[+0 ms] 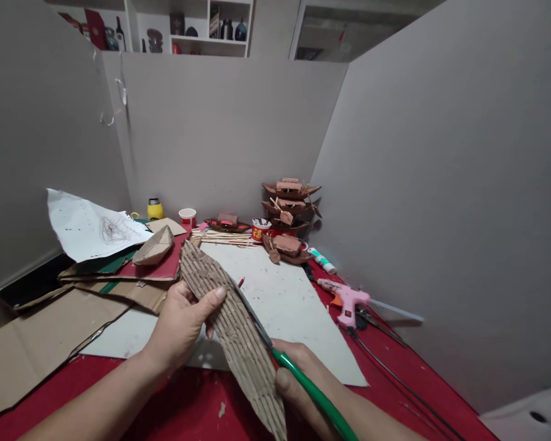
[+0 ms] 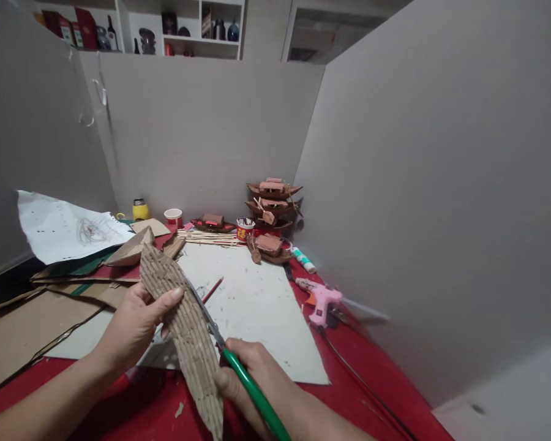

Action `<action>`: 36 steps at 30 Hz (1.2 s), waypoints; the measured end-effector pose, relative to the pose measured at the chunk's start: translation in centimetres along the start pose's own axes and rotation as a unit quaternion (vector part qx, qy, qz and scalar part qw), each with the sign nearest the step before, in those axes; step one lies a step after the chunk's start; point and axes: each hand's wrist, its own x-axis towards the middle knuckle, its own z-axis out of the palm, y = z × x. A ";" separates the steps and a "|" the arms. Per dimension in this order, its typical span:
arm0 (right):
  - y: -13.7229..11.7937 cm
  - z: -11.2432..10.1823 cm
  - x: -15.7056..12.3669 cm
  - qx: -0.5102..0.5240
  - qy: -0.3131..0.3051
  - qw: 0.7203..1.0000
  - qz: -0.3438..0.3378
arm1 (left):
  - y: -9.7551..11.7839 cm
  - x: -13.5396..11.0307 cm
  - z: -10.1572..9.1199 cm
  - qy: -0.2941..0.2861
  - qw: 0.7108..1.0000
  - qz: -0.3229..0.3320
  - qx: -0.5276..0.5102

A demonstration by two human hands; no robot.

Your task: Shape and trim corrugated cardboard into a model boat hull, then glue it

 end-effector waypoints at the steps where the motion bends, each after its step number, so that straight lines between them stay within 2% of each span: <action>1: 0.0 0.1 0.0 0.012 0.001 1.000 -0.002 | -0.1 0.0 0.0 -0.003 1.000 -0.001 -0.002; 5: 0.7 0.6 -0.2 0.055 0.011 0.998 0.006 | 0.0 0.1 -0.1 -0.013 1.000 -0.003 -0.008; 9: 1.1 0.8 -0.1 0.043 0.028 0.999 0.010 | 0.2 0.0 -0.1 -0.017 1.000 -0.006 -0.017; 15: 0.2 0.2 0.1 0.027 0.000 0.999 -0.023 | -0.1 -0.4 0.3 -0.077 0.996 -0.043 -0.025; 22: 0.2 0.6 0.0 0.065 0.007 0.998 -0.001 | -0.2 -0.5 0.4 -0.083 0.995 -0.046 -0.025; 27: 0.9 0.8 -0.3 0.051 0.022 0.998 0.012 | -0.2 -0.4 0.3 -0.086 0.995 -0.037 -0.031; 36: 0.3 0.1 0.1 0.066 -0.012 0.998 -0.017 | -0.8 -0.9 0.5 -0.147 0.986 -0.080 -0.018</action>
